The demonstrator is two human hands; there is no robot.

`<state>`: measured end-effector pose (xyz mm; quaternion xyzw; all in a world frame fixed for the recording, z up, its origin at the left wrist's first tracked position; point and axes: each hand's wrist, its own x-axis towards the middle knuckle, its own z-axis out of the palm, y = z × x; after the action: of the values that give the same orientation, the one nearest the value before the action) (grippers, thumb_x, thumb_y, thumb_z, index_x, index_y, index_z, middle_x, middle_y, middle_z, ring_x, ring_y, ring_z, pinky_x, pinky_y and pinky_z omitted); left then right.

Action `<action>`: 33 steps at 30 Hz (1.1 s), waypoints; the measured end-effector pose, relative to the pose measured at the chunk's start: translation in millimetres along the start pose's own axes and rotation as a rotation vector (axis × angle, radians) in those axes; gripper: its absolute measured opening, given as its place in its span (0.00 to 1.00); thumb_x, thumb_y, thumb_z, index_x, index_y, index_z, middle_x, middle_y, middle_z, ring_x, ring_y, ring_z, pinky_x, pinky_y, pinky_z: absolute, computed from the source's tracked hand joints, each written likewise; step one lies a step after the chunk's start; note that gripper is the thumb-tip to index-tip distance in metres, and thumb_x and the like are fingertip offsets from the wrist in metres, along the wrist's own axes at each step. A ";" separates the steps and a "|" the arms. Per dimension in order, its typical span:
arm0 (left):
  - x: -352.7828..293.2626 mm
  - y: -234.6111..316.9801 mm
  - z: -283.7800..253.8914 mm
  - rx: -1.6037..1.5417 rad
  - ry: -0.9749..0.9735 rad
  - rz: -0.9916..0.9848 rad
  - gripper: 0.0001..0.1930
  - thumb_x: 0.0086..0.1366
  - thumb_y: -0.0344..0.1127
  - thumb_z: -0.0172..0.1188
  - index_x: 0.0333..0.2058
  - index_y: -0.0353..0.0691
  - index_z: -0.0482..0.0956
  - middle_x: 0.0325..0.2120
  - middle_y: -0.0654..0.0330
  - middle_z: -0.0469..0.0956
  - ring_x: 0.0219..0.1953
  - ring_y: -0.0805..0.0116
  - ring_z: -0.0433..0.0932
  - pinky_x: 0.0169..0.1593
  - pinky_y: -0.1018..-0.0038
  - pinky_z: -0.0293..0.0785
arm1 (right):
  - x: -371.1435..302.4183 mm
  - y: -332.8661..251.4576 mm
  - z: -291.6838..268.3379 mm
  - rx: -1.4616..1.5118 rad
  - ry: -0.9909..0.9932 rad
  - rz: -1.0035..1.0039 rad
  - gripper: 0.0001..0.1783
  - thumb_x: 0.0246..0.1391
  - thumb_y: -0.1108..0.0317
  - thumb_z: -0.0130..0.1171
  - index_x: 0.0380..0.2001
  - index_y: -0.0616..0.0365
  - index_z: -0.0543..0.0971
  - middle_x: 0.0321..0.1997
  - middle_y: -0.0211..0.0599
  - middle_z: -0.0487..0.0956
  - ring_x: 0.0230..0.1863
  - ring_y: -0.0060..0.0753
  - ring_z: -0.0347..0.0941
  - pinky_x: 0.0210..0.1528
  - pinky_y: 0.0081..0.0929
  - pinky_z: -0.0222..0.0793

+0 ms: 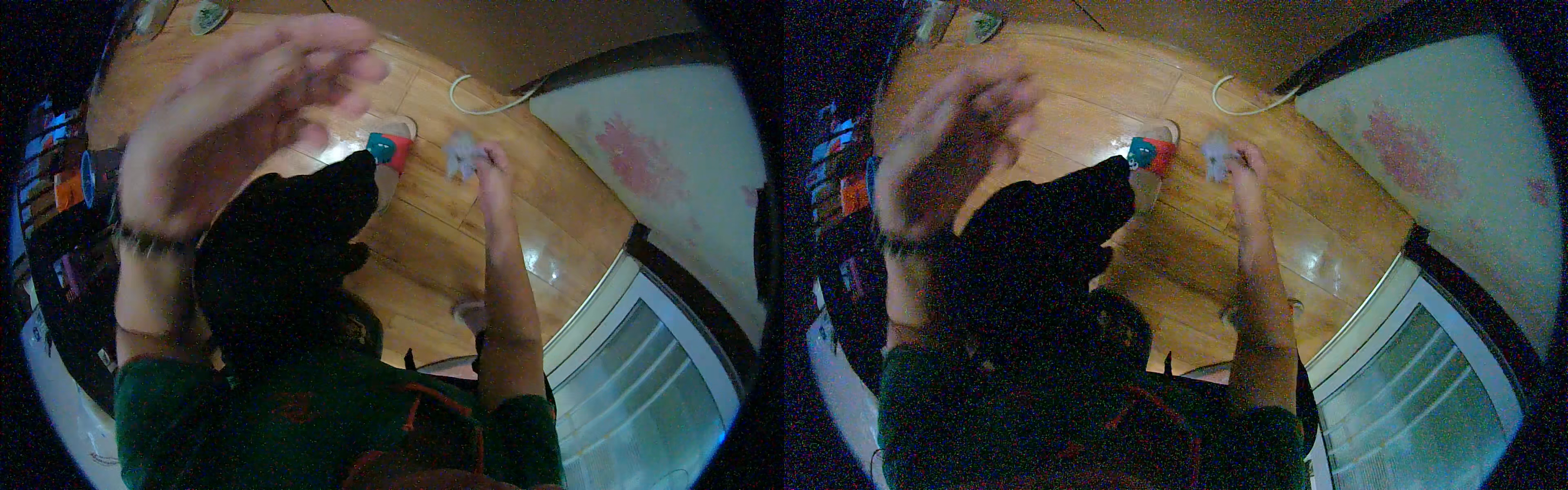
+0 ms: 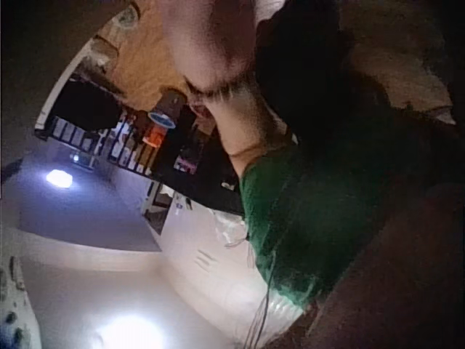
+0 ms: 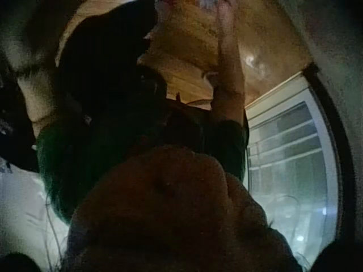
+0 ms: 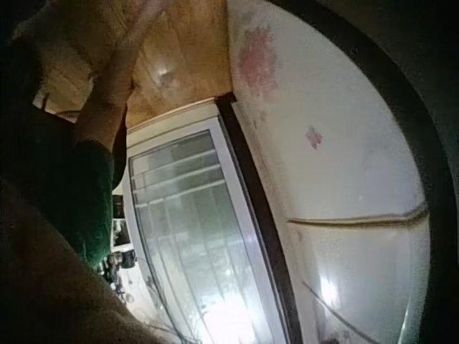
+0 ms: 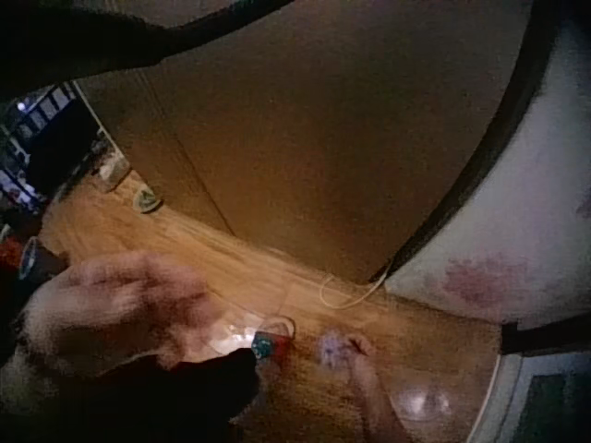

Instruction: The person wipes a wooden floor and a white cabinet door with a cloth. They then wash the cloth in a kitchen sink and wipe the countertop. Finally, they place a wrapped watermelon into the refrigerator.

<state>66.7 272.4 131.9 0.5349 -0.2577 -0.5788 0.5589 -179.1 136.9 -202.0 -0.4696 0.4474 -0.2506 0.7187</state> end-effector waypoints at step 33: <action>-35.5 -486.1 -310.4 1.144 1.079 -0.533 0.23 0.60 0.40 0.45 0.54 0.44 0.61 0.54 0.53 0.61 0.56 0.48 0.56 0.59 0.56 0.50 | -95.4 41.8 50.1 -0.456 -0.283 0.365 0.11 0.51 0.68 0.52 0.35 0.64 0.75 0.34 0.37 0.77 0.34 0.28 0.73 0.35 0.24 0.69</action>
<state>160.8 516.0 -383.6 0.9838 -0.0736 -0.1354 0.0915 -182.8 252.0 -192.7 -0.5609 0.4644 0.0570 0.6830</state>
